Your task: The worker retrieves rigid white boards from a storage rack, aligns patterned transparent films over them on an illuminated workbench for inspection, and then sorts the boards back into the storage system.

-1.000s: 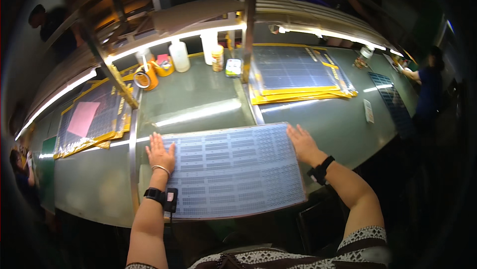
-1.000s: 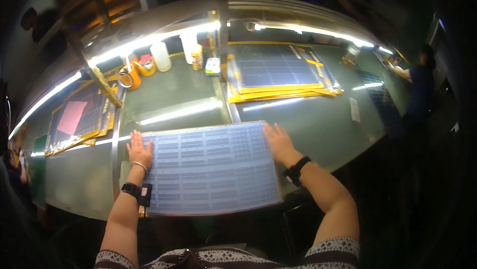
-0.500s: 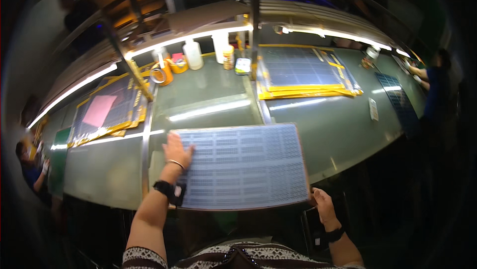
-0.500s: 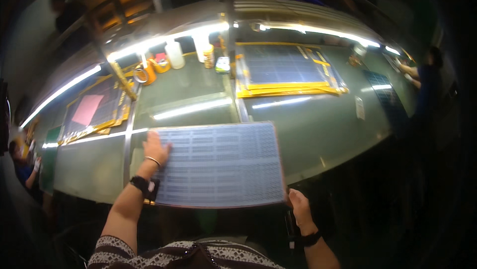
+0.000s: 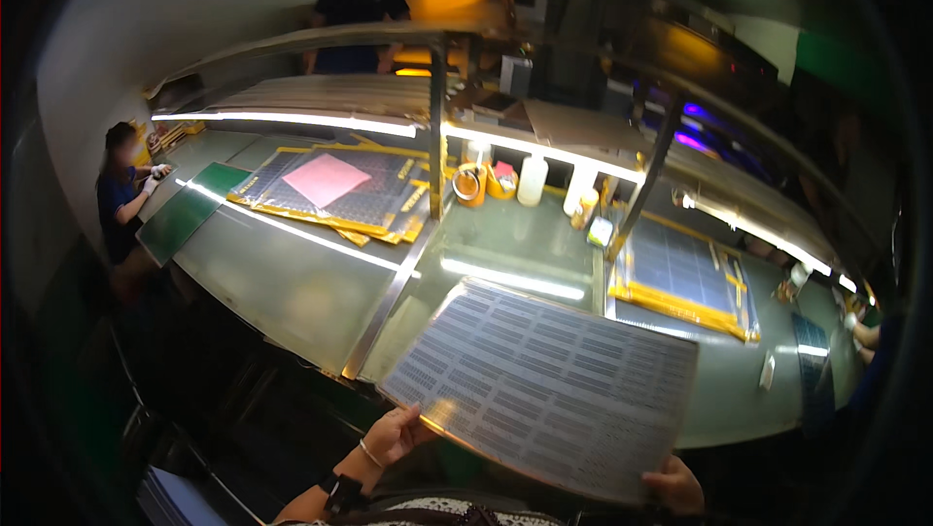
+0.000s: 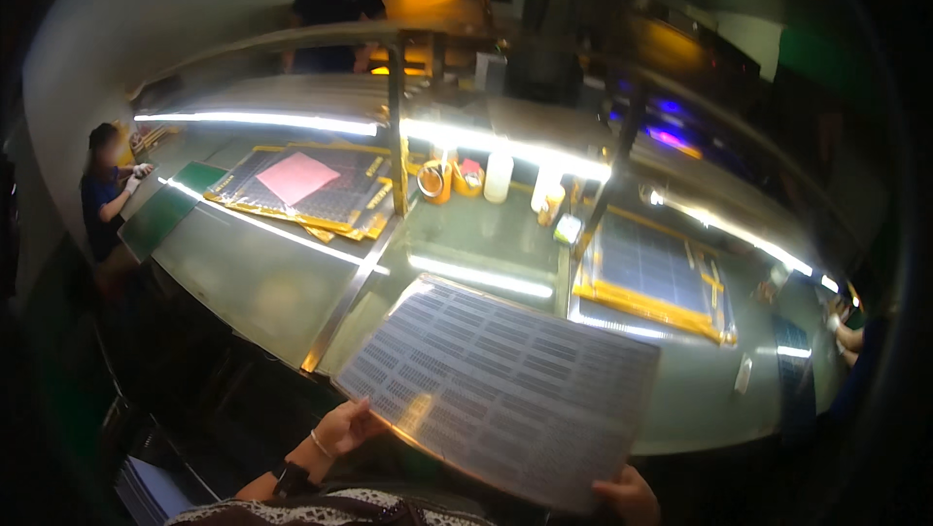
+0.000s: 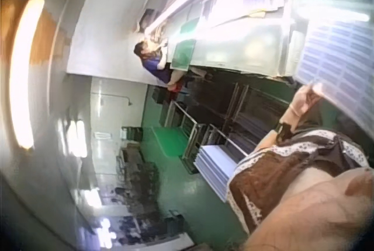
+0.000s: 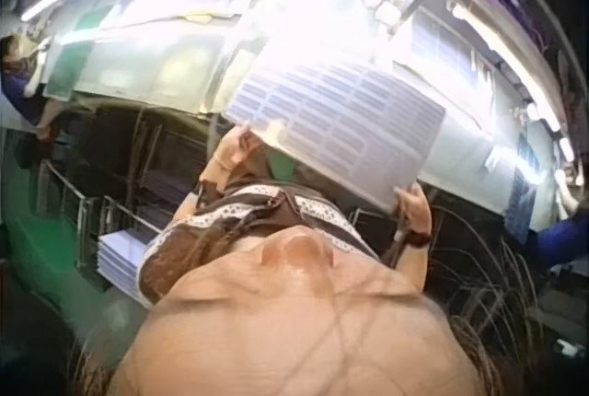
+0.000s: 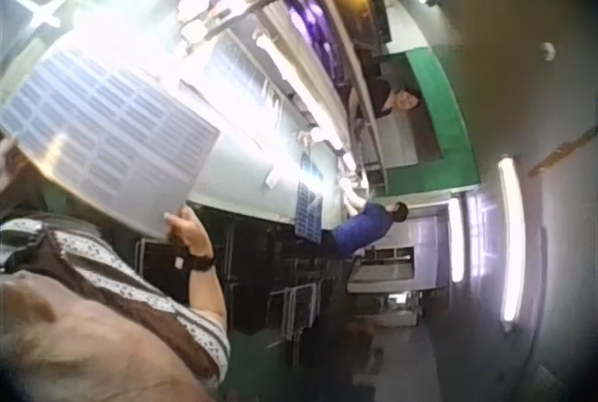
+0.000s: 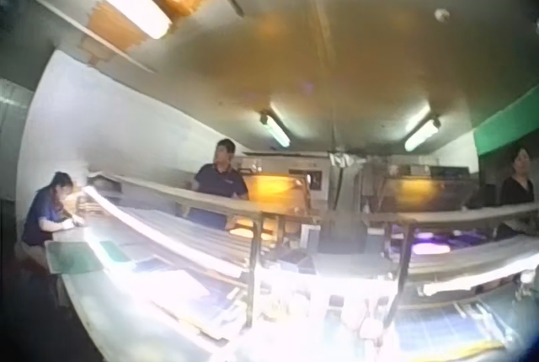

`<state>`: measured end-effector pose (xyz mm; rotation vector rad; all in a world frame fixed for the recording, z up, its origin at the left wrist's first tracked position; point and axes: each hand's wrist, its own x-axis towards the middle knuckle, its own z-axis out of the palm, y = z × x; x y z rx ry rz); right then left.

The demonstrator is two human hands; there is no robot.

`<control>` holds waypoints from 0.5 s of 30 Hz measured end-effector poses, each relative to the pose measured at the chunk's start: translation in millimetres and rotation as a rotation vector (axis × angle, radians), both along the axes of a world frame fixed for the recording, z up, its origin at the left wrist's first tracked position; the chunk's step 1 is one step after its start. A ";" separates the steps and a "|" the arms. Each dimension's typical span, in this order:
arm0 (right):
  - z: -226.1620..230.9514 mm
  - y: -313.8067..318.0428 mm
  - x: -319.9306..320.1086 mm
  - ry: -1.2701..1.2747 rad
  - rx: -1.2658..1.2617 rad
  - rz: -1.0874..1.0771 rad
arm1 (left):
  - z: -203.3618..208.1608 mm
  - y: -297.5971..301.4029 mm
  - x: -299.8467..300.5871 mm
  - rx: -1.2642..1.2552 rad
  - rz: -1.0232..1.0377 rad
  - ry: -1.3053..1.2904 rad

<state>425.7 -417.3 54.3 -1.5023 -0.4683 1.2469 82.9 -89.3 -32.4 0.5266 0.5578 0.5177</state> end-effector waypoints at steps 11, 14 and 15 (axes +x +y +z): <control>190.7 201.8 70.4 -0.787 0.520 -0.092 | 216.5 75.6 37.2 0.875 -0.097 -0.299; 230.8 363.5 116.5 -0.264 0.864 -0.109 | 139.8 91.6 30.0 1.316 -0.154 0.042; 244.9 412.2 105.4 -0.815 0.901 -0.100 | 102.6 97.8 18.5 1.271 -0.264 0.257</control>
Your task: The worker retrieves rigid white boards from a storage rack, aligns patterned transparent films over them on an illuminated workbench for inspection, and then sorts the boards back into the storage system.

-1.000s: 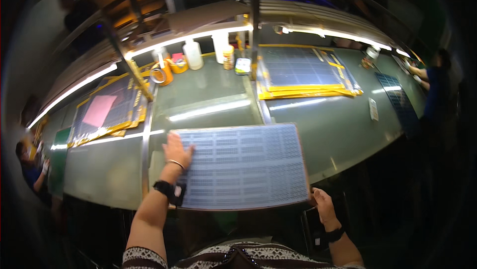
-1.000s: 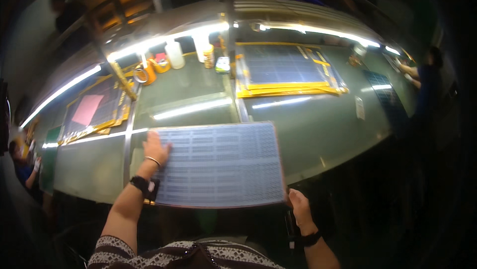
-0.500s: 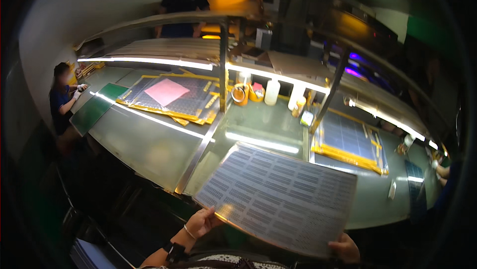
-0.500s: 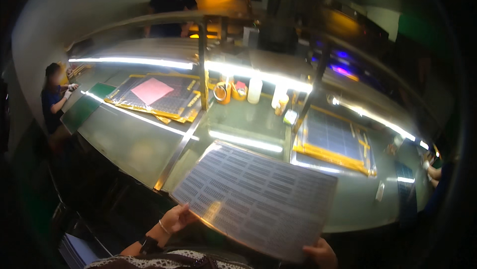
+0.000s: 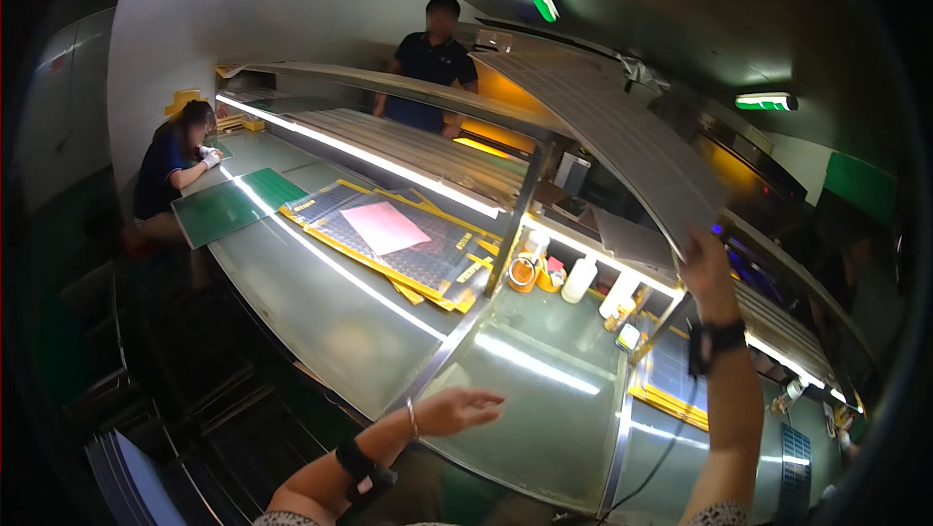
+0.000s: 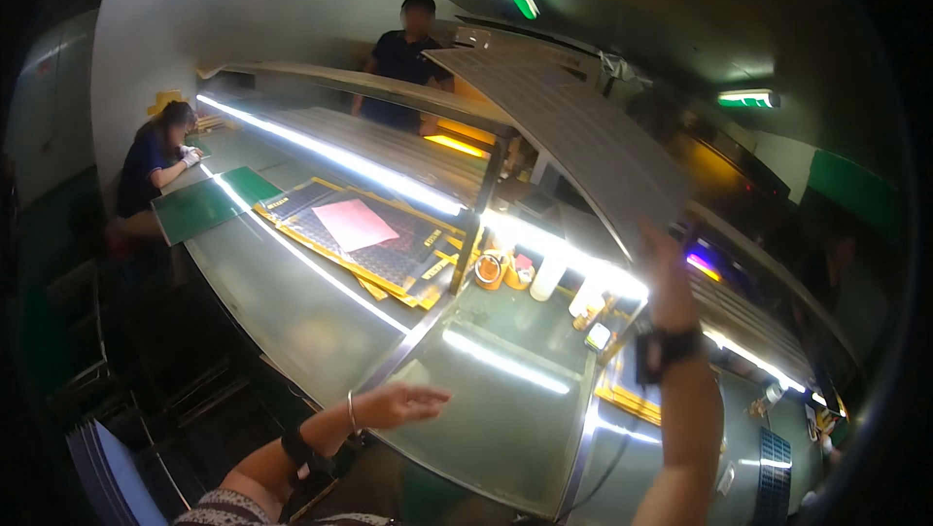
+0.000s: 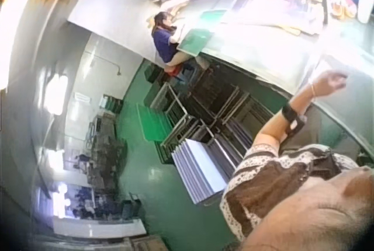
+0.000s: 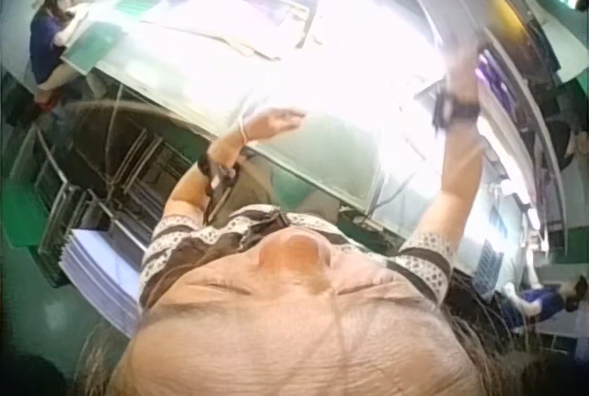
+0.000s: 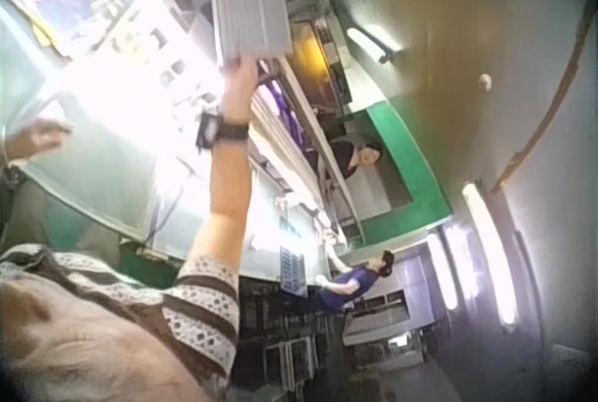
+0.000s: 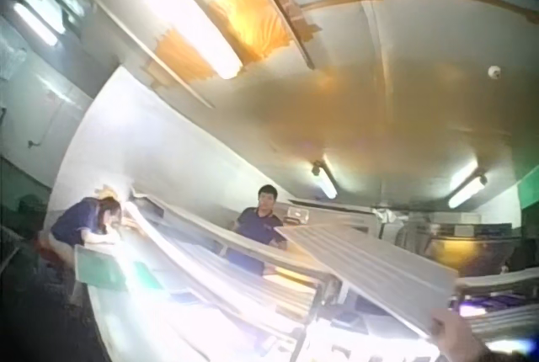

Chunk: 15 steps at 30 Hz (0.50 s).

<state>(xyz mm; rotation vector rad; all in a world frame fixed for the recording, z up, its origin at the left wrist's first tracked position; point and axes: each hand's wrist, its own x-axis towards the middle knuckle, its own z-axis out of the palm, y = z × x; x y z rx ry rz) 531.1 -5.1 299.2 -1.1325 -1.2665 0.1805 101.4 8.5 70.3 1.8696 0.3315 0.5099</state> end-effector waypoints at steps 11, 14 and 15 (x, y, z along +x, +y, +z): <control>29.1 283.1 -191.6 0.477 -0.353 0.948 | -151.0 -89.1 -200.4 -0.676 1.013 0.064; 10.4 267.4 -240.3 0.157 -0.514 0.950 | -249.0 -116.9 -264.5 -0.590 1.309 0.339; -7.6 264.9 -246.2 0.085 -0.586 1.002 | -289.8 -123.4 -280.3 -0.541 1.372 0.578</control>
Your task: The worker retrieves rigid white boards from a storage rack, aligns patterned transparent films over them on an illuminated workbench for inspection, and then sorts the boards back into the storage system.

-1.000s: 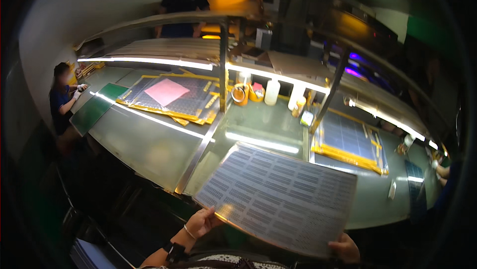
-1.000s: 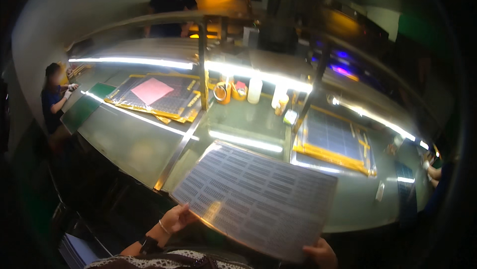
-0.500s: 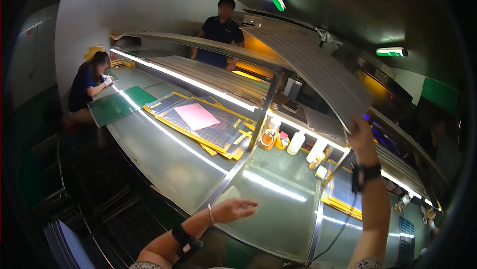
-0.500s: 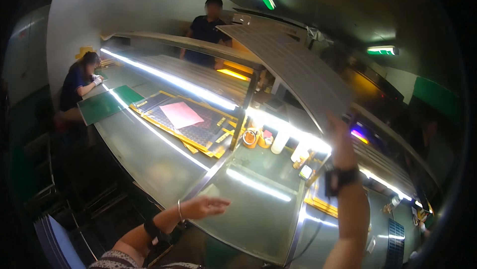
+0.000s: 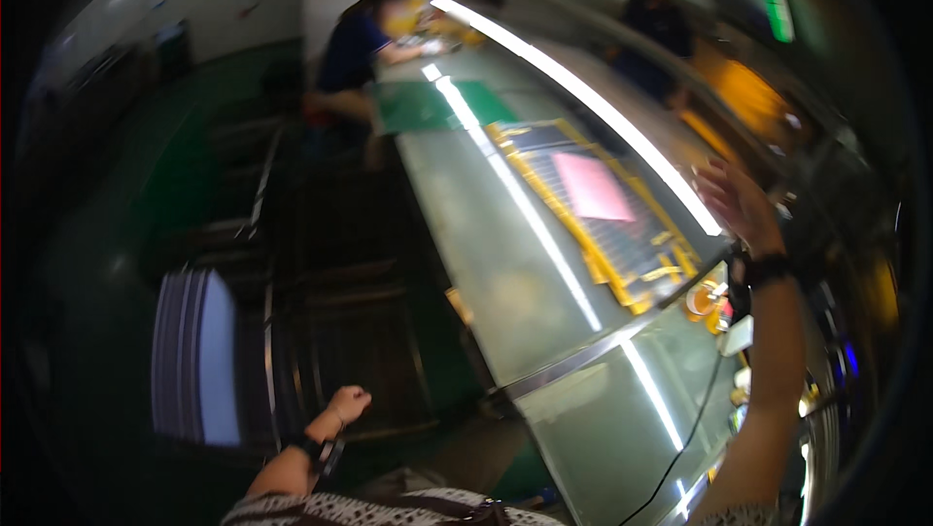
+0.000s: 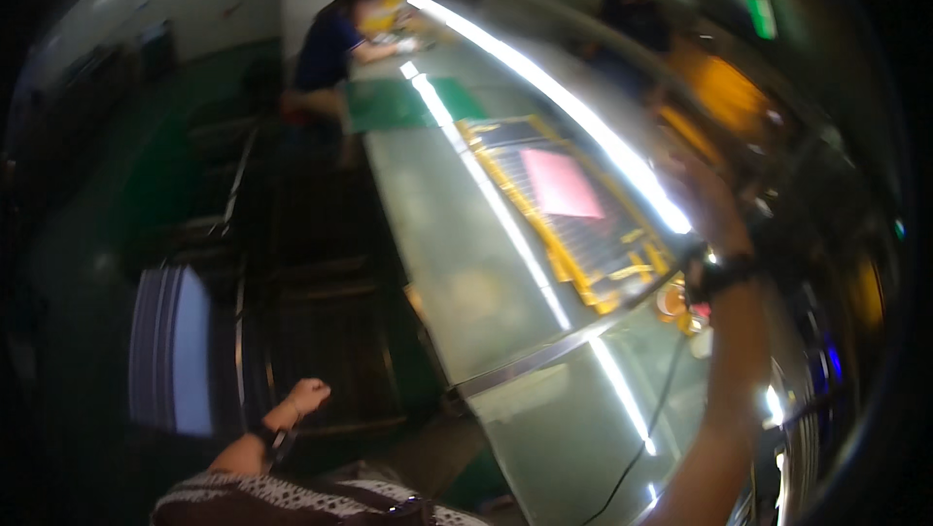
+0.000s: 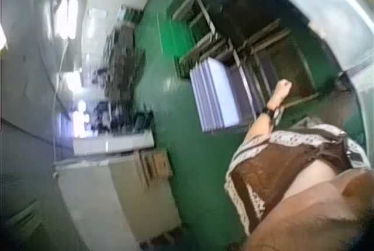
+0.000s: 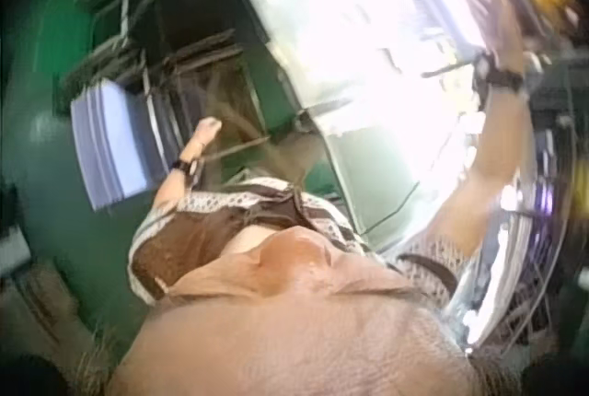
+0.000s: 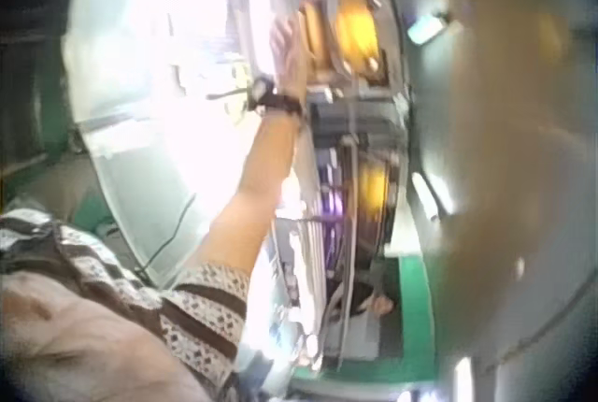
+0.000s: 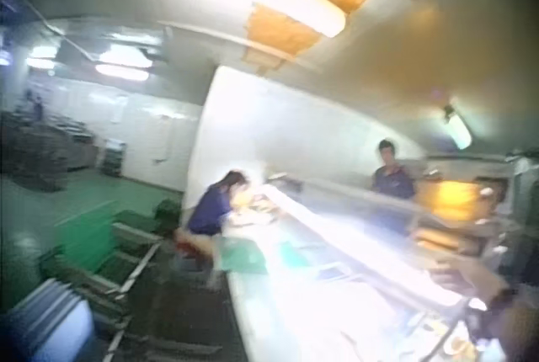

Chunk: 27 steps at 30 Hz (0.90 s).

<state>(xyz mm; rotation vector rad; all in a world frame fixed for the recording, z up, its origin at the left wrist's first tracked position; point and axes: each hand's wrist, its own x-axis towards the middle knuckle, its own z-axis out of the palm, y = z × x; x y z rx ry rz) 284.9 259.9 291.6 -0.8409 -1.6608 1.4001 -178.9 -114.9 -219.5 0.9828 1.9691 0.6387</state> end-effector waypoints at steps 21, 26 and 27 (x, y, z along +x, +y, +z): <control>-285.8 -175.0 -170.4 -1.376 0.330 0.439 | -184.2 27.9 -65.8 -0.357 0.525 0.174; -284.1 -173.2 -180.3 -1.397 0.275 0.438 | -196.0 50.7 -95.3 -0.608 0.318 0.150; -282.1 -172.2 -184.4 -1.397 0.241 0.436 | -200.3 53.9 -97.5 -0.642 0.290 0.134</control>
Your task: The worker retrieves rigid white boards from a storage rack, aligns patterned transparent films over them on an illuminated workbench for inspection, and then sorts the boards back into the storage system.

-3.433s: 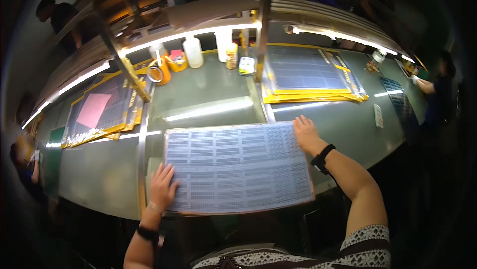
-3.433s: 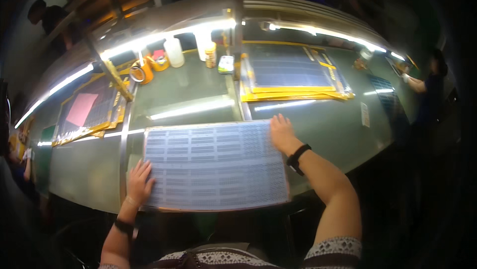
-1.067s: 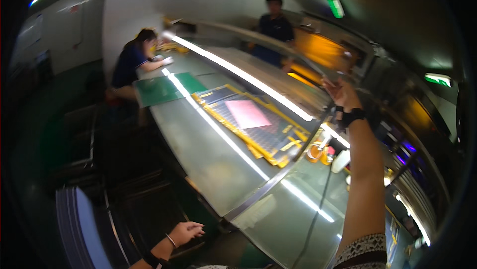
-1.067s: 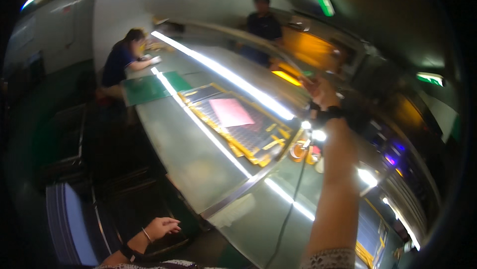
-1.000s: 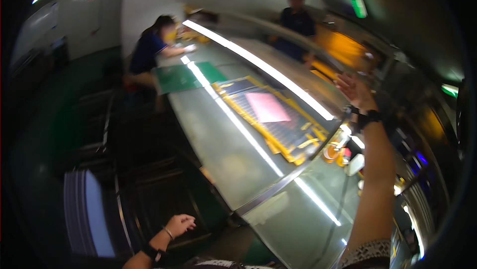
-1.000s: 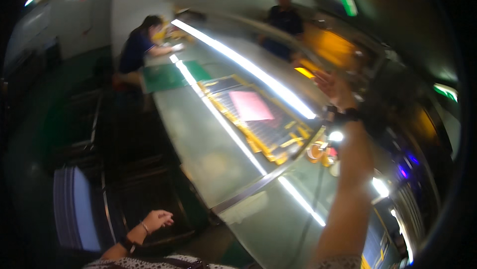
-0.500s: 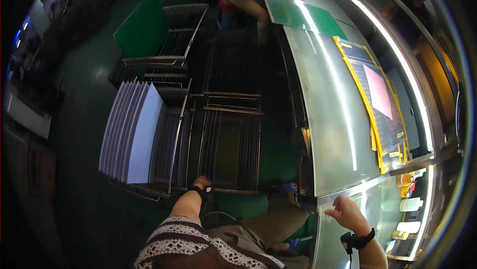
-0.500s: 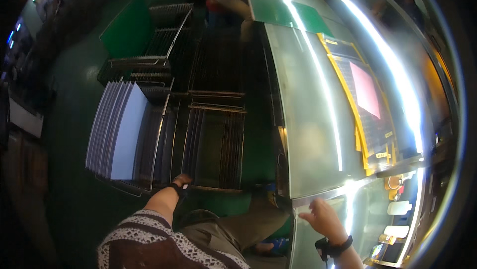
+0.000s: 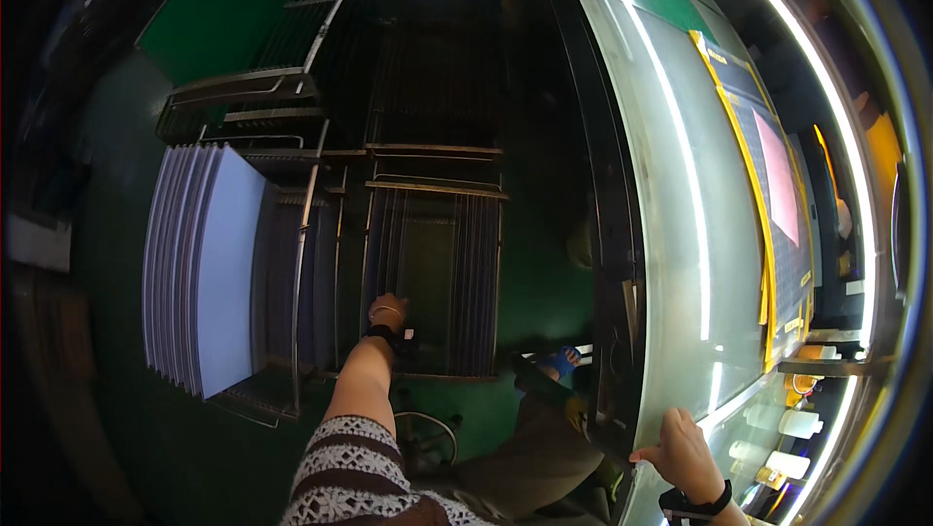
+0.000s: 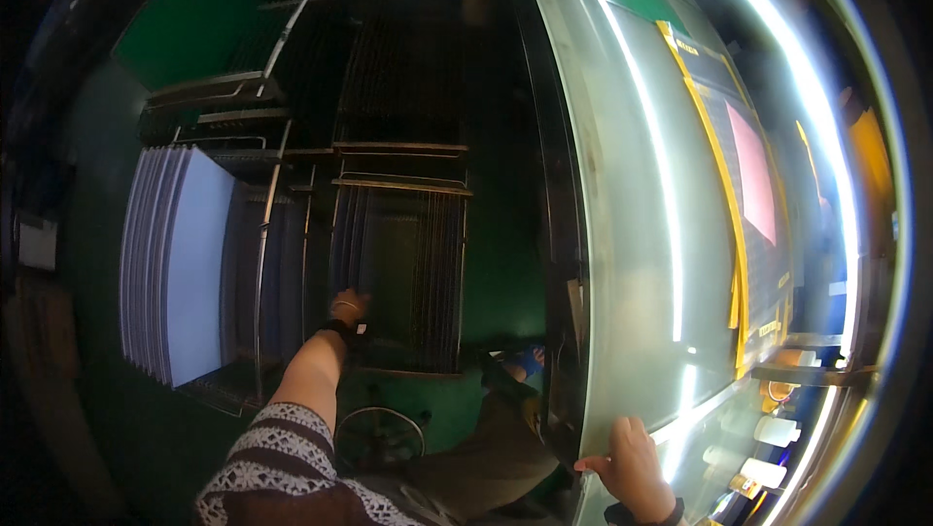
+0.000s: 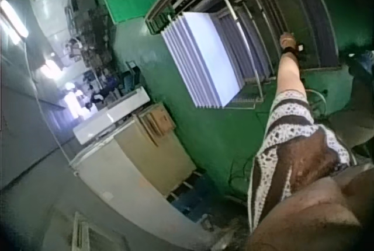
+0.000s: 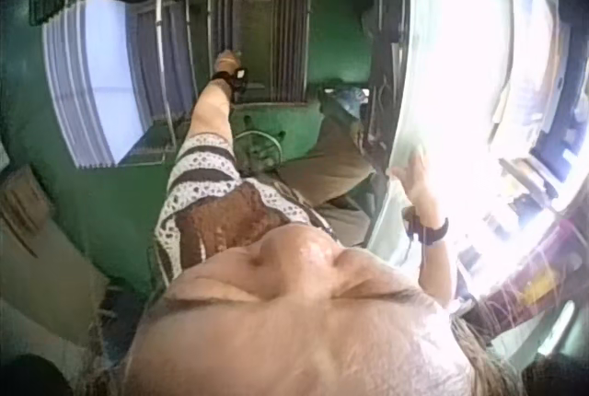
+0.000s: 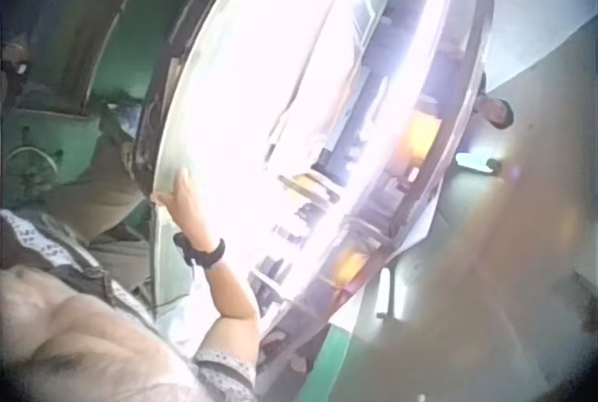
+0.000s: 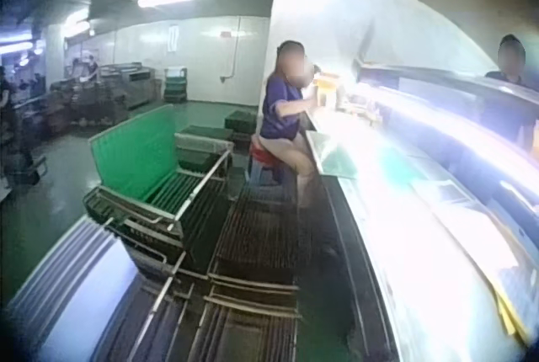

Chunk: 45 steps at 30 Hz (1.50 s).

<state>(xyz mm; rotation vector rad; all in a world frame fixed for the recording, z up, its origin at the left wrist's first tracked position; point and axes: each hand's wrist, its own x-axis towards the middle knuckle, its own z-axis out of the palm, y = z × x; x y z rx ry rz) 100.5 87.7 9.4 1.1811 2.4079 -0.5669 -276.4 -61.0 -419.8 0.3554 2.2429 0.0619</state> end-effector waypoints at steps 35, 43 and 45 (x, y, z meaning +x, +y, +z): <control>7.3 -183.7 -40.6 1.457 -1.229 -0.670 | 469.9 -93.3 58.8 1.844 -0.012 -0.033; 23.7 -202.0 13.6 1.803 -0.585 -0.686 | 429.7 -77.8 110.7 1.648 0.125 -0.657; 22.1 -199.9 34.0 1.786 -0.478 -0.694 | 426.3 -63.9 131.8 1.608 0.164 -0.723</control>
